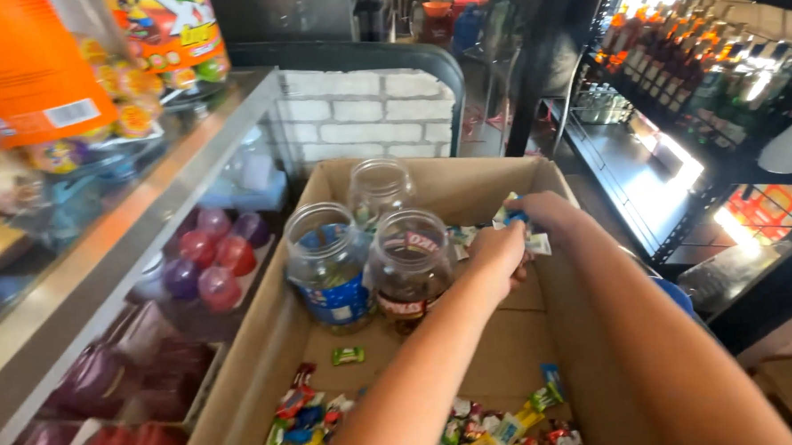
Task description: Sorting various candies from a cardboard box into plastic jars.
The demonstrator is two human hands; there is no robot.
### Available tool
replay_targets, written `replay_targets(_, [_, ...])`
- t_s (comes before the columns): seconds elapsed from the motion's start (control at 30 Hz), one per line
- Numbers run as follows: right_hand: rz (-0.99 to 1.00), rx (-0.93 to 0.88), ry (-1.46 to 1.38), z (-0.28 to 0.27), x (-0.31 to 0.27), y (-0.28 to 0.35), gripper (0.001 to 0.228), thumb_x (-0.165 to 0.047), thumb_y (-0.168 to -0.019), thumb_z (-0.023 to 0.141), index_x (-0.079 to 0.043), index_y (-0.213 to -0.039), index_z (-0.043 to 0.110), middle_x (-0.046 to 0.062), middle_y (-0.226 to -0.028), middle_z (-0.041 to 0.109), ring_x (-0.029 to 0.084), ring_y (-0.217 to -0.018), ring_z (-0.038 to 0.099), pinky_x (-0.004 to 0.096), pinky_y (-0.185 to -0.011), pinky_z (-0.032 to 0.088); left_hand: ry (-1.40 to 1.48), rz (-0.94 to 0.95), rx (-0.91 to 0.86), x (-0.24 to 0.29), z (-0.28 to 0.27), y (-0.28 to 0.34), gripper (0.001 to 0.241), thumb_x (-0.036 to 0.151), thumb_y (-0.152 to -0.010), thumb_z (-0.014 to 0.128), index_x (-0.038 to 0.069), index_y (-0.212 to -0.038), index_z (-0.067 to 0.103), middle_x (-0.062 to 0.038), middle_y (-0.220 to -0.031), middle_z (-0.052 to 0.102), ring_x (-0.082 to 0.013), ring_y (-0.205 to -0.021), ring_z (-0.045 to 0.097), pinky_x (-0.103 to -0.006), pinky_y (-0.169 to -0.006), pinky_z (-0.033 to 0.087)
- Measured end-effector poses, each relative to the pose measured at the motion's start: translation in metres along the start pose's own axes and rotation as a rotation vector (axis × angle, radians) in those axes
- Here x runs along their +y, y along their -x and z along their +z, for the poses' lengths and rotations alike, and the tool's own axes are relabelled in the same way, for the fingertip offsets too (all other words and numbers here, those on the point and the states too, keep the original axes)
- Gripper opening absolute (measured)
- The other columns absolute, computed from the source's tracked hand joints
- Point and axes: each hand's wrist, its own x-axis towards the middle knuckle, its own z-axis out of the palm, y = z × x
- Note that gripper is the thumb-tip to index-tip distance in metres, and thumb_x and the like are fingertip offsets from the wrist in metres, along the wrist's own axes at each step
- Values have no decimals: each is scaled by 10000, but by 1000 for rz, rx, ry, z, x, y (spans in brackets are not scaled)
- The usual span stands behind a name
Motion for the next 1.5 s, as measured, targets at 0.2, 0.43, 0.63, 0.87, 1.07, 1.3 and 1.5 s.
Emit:
replay_targets(0.2, [-380, 272, 968, -53, 170, -198, 528, -508, -1051, 561, -36, -1087, 793, 192, -1040, 757, 301, -961, 711, 451, -820, 551, -217, 103, 569, -50, 35, -163, 553, 466, -910, 636, -54, -1073, 731, -264, -1088, 722, -377, -998, 709, -482, -851, 556])
replay_targets(0.43, [41, 42, -503, -18, 90, -158, 344, -317, -1018, 628, -21, -1194, 639, 190, -1060, 684, 344, -875, 656, 535, -747, 538, -228, 8, 800, -96, 4, -278, 561, 453, -892, 560, -34, -1104, 742, -276, -1184, 707, -434, -1144, 669, -495, -1042, 498])
replay_targets(0.63, [168, 8, -680, 9, -12, -3, 564, -490, -975, 526, -154, -1426, 498, 127, -1384, 581, 378, -1229, 582, 636, -988, 430, -30, -74, 605, -44, 0, -222, 681, 523, -995, 340, -8, -1300, 636, -243, -1376, 618, -416, -1276, 602, -505, -1105, 449])
replay_targets(0.87, [-145, -249, -768, -1, 1, -29, 413, -417, -1040, 540, -119, -1324, 572, 190, -1324, 661, 365, -1190, 669, 556, -1040, 526, -555, 233, 397, -22, 21, -283, 621, 414, -1055, 215, 32, -1374, 587, -311, -1374, 602, -480, -1296, 575, -616, -1104, 409])
replay_targets(1.07, [-43, -239, -143, -44, -24, -130, 374, -361, -1074, 554, -61, -1290, 607, 198, -1217, 693, 332, -1096, 675, 458, -970, 544, -714, 784, 545, -30, 50, -224, 499, 263, -927, 361, -17, -1136, 718, -258, -1218, 694, -458, -1096, 667, -554, -828, 552])
replay_targets(1.3, [-280, -452, -173, 89, -144, 169, 368, -244, -1046, 450, 57, -1127, 645, 212, -1169, 741, 292, -1092, 760, 351, -928, 560, -821, 57, -508, 41, -66, 108, 427, 397, -887, 552, 64, -1118, 687, -126, -865, 788, -224, -604, 764, -387, -539, 627])
replay_targets(1.5, [-409, -398, 670, 177, -121, 298, 322, -238, -1065, 517, 41, -1135, 661, 187, -1000, 733, 322, -812, 702, 412, -722, 600, -1697, -26, -490, 19, -166, 151, 399, 395, -864, 674, 36, -992, 790, -131, -945, 771, -274, -794, 728, -401, -685, 583])
